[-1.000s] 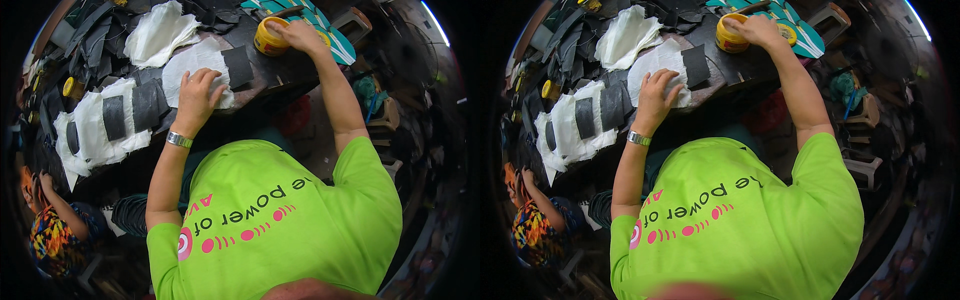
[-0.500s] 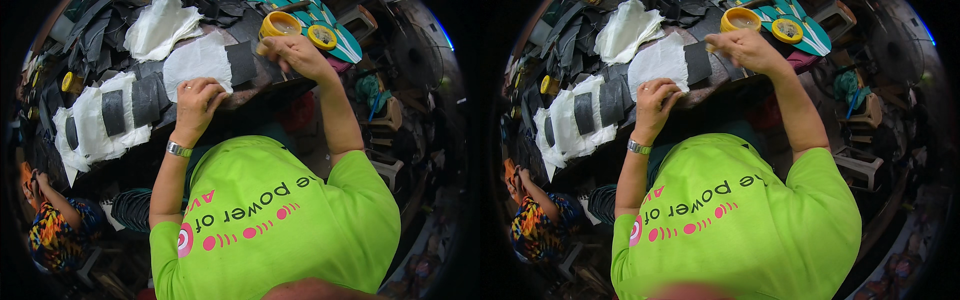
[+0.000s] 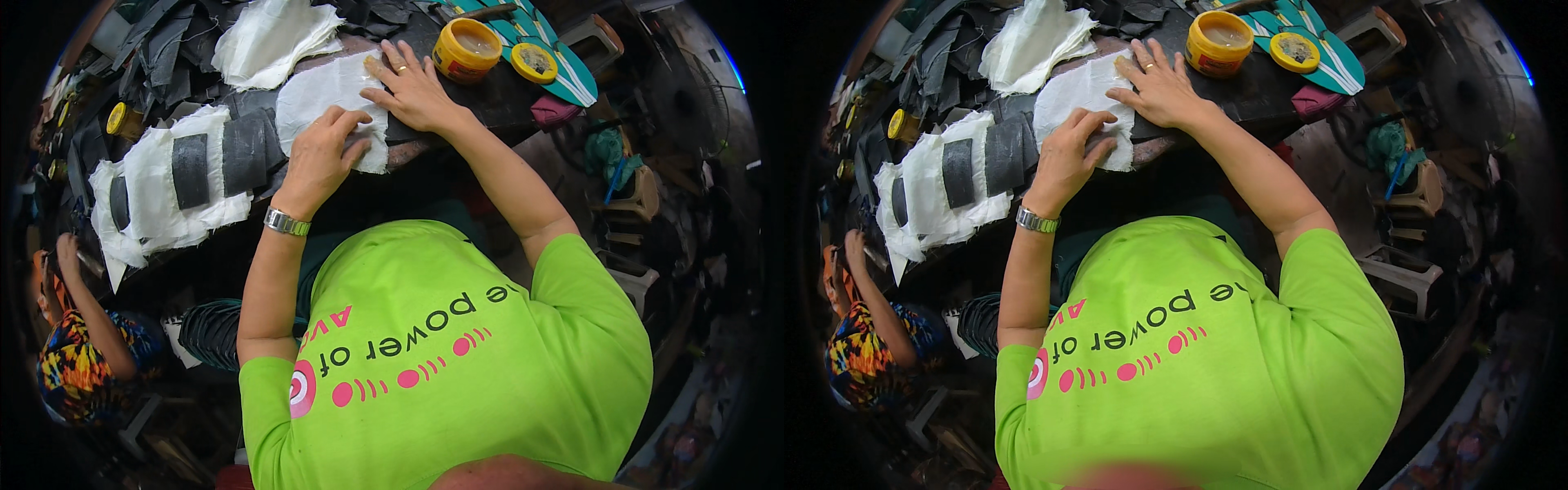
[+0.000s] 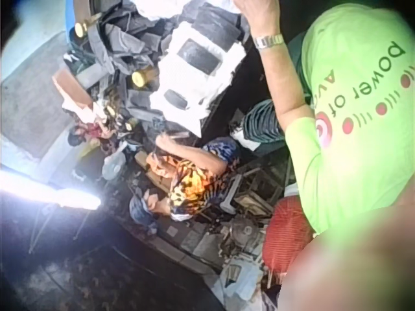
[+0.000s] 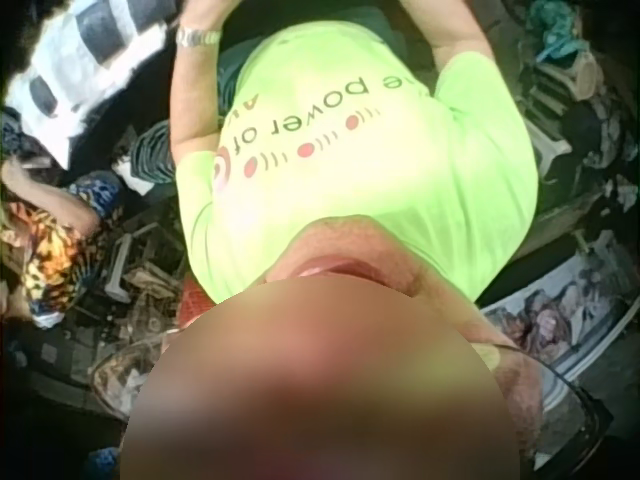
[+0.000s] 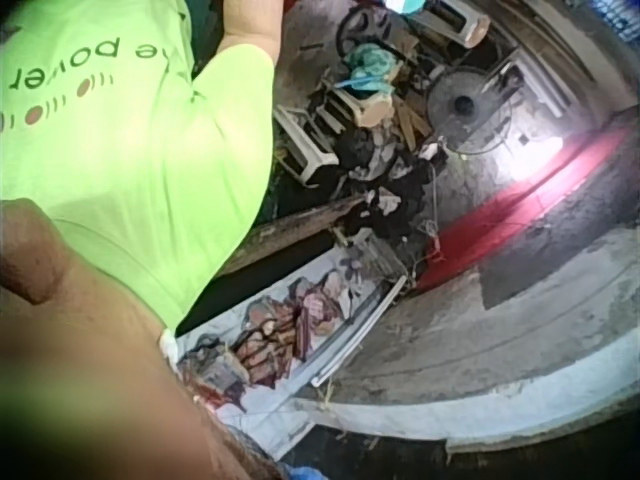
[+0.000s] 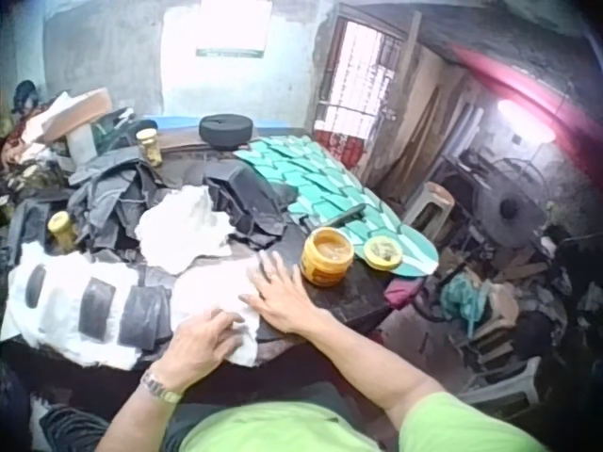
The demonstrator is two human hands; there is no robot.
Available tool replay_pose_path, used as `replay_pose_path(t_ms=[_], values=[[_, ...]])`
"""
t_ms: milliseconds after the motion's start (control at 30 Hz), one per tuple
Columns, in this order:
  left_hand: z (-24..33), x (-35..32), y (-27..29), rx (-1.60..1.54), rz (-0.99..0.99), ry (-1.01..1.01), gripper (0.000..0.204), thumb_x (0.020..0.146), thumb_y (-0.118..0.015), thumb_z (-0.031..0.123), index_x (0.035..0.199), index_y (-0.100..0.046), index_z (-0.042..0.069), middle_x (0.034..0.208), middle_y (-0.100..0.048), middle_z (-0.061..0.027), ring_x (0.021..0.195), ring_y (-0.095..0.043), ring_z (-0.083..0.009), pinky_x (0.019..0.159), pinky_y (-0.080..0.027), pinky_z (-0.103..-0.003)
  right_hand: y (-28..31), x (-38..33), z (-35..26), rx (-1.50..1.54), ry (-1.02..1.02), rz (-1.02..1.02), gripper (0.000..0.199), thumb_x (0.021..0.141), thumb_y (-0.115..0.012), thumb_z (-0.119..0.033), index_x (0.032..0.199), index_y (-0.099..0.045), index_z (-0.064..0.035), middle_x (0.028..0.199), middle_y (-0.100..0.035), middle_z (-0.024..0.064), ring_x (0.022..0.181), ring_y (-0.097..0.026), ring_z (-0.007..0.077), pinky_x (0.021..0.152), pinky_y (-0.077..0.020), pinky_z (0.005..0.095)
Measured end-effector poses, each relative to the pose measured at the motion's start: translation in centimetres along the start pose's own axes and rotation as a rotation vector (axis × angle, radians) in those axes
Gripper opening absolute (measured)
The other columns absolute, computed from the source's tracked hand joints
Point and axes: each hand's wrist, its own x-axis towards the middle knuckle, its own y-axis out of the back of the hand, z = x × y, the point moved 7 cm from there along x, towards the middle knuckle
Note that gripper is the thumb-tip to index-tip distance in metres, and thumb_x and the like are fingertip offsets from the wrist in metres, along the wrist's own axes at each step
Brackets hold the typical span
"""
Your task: The person repeatedly applies a paste-like substance from a yellow container onto small rectangular fabric pieces laid on a workbench. They spread the substance with their fingers, then place a dark rectangular piece on top and press it down. This cycle repeats across multiple fabric pieces.
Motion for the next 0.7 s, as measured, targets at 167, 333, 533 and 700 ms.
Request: replay_pose_path(t_ms=[167, 333, 533, 700], values=[[-1.3, 1.7, 0.3, -0.110, -0.135, 0.111, 0.037, 0.082, -0.075, 0.012, 0.116, -0.064, 0.007, 0.108, -0.063, -0.0126, 0.089, -0.070, -0.0282, 0.078, -0.055, -0.040, -1.0, 1.8, 0.9, -0.077, -0.044, -0.017, 0.080, 0.095, -0.039, -0.070, 0.156, -0.033, -0.0185, 0.166, -0.013, 0.0182, 0.154, -0.004, 0.0367, 0.118, -0.0049, 0.0645], [-4.2, 5.8, 0.5, -0.015, -0.012, 0.110, 0.026, 0.091, -0.062, 0.015, 0.115, -0.067, 0.005, 0.114, -0.066, -0.0163, 0.097, -0.067, -0.0339, 0.087, -0.053, -0.043, -0.9, 1.7, 1.4, -0.089, -0.013, -0.041, 0.077, 0.096, -0.039, -0.070, 0.156, -0.033, -0.0239, 0.166, -0.012, 0.0168, 0.154, -0.003, 0.0362, 0.119, -0.0053, 0.0642], [-5.9, 7.4, -1.3, 0.304, 0.029, -0.048, 0.031, 0.097, -0.054, 0.017, 0.126, -0.064, 0.011, 0.130, -0.061, -0.0100, 0.118, -0.056, -0.0325, 0.101, -0.046, -0.041, -1.1, 1.9, 3.2, -0.041, 0.064, -0.144, 0.068, 0.097, -0.039, -0.068, 0.155, -0.035, -0.0333, 0.167, -0.012, 0.0126, 0.154, -0.003, 0.0360, 0.120, -0.0067, 0.0618], [-6.5, 7.1, -1.1, 0.340, 0.011, -0.015, 0.034, 0.096, -0.056, 0.022, 0.128, -0.063, 0.014, 0.133, -0.060, -0.0077, 0.121, -0.055, -0.0306, 0.103, -0.044, -0.042, -1.7, 2.1, 4.2, 0.043, 0.130, -0.113, 0.059, 0.098, -0.040, -0.066, 0.152, -0.039, -0.0409, 0.167, -0.012, 0.0110, 0.154, -0.003, 0.0362, 0.120, -0.0047, 0.0610]])
